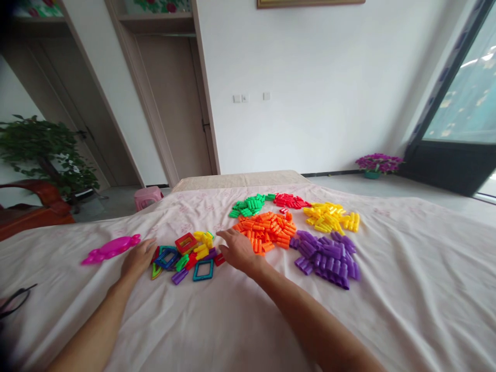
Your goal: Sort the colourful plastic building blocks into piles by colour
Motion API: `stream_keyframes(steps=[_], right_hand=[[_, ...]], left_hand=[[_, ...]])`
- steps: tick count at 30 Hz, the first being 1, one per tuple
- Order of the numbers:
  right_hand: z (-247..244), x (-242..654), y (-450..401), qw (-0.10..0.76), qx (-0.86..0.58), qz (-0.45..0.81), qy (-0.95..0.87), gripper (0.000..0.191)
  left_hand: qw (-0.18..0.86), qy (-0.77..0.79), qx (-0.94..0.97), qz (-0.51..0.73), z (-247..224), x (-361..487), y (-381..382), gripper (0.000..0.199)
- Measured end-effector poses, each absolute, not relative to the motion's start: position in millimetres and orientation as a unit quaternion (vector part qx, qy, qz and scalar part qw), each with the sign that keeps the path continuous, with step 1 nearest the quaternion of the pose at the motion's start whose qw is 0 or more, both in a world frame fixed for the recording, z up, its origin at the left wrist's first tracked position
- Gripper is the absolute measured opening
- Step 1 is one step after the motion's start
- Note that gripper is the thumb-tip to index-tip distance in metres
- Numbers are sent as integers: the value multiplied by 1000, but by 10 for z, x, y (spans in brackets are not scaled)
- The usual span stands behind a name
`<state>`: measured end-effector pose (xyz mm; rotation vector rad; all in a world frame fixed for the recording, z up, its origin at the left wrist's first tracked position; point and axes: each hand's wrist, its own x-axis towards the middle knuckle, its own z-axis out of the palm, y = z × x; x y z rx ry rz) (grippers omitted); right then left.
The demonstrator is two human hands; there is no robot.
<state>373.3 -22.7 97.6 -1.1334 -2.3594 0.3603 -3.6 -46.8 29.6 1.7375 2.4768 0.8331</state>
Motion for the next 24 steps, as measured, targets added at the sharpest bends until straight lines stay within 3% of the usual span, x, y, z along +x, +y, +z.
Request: stream_keyframes(steps=[8,13,19,24], right_hand=[[814,3269,24,231,-405,146,-872,31],[824,3404,238,328,-415,195,-825,32],[1224,4246,698,481,-520,162,-687,32],[1248,5257,827,507,-667,19,-545,32]], left_hand=[[-18,786,565,252,252,-78,-451,48],[-9,786,567,246,203,-148,-417,48],[7,782,572,248,75,-298,-342,45],[3,783,576,234,51,-340,-329,46]])
